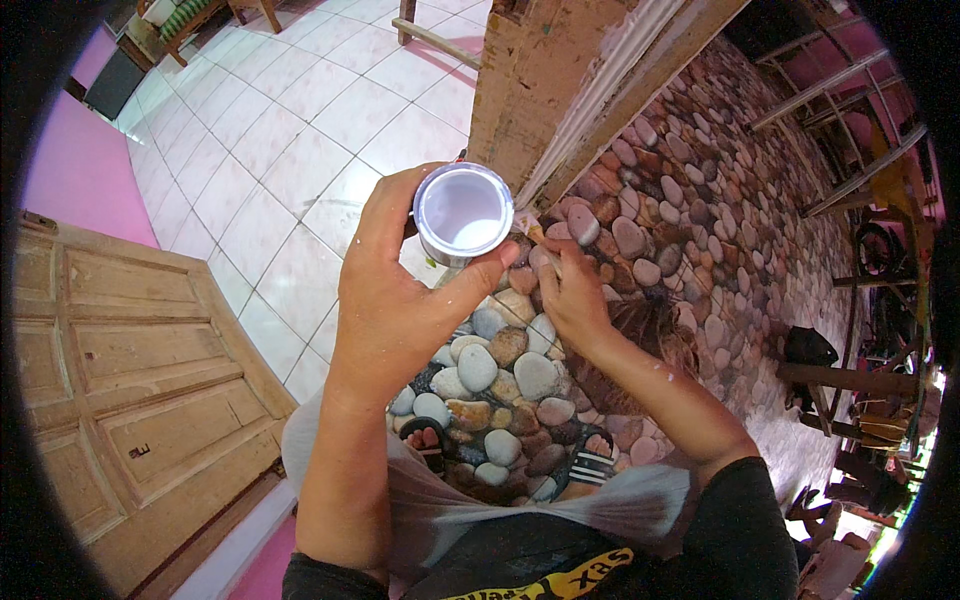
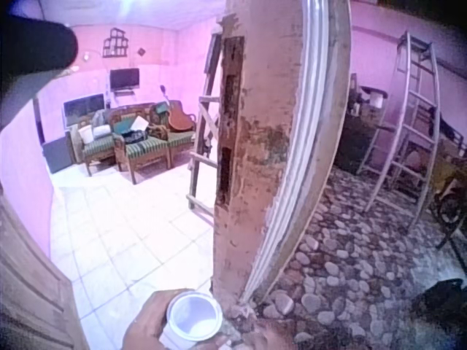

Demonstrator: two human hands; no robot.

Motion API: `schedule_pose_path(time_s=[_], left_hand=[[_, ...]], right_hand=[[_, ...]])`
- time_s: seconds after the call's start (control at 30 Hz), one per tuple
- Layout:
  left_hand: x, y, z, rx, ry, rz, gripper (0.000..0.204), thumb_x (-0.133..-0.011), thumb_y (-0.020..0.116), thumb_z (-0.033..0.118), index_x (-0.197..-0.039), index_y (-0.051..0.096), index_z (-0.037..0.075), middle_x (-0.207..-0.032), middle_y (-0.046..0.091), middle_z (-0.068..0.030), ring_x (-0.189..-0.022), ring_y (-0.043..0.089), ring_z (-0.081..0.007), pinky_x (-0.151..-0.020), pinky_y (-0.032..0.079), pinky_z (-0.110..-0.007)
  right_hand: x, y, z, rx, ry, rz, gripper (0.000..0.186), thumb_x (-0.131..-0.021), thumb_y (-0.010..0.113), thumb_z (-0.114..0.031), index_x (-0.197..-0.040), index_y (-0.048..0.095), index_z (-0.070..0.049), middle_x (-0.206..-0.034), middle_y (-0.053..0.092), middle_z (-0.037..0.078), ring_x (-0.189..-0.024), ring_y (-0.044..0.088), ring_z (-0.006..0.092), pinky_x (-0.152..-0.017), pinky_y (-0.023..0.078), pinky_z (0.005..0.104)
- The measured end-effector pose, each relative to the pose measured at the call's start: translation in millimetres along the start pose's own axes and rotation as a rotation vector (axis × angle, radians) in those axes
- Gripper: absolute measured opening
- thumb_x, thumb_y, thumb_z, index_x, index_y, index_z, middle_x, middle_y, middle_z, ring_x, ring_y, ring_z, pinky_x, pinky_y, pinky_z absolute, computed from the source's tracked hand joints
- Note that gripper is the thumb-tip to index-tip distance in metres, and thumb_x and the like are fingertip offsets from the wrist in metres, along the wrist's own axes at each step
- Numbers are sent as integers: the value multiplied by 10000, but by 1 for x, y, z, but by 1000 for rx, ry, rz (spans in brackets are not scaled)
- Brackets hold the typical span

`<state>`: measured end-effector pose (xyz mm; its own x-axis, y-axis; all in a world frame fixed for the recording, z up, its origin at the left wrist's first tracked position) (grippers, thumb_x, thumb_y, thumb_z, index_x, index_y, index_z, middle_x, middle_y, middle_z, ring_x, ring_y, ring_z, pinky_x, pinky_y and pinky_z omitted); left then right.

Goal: The person wipes a wooden door frame with a cloth and then applies white paint to the frame using a brush and a small can, performing vertical brush strokes.

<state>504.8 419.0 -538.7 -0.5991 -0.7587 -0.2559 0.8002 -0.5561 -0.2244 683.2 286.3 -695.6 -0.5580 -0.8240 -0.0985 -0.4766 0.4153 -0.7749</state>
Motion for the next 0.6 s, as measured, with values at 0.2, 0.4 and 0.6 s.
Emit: schedule_pose_path(time_s=[0.2,0.4,0.6], left_hand=[[3,-4,2,-8,-14,-2,623,-793,888,101,-1313,567,-19,-1209,645,-85,-1158,621,-168,-1052,465,-332],[2,0,4,12,4,-1,615,-796,884,92,-1313,570,-18,-1195,648,-75,-1152,621,-164,-1041,471,-328],[4,-5,3,6,-5,-8,612,-792,885,90,-1307,573,-18,-1199,646,-75,-1149,621,-162,-1041,469,-324]], right_hand=[[25,36,32,-121,277,-302,418,-1055,447,-361,-1184,573,16,-1045,681,300,-988,642,529,-881,492,576],[13,132,151,-98,508,-220,500,-1057,381,-403,-1178,590,35,-1044,678,347,-968,657,523,-864,509,567],[24,210,172,-723,897,-195,396,-1034,431,-324,-1029,637,14,-848,667,191,-658,647,335,-616,527,470]])
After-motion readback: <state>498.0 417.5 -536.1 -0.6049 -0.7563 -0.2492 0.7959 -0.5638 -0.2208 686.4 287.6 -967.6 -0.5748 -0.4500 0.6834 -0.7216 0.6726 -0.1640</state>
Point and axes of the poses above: each hand's wrist, its own x-axis away from the middle knuckle, its own y-axis out of the palm, z = x × y, the point moved 10 cm from there along -x, towards the middle knuckle
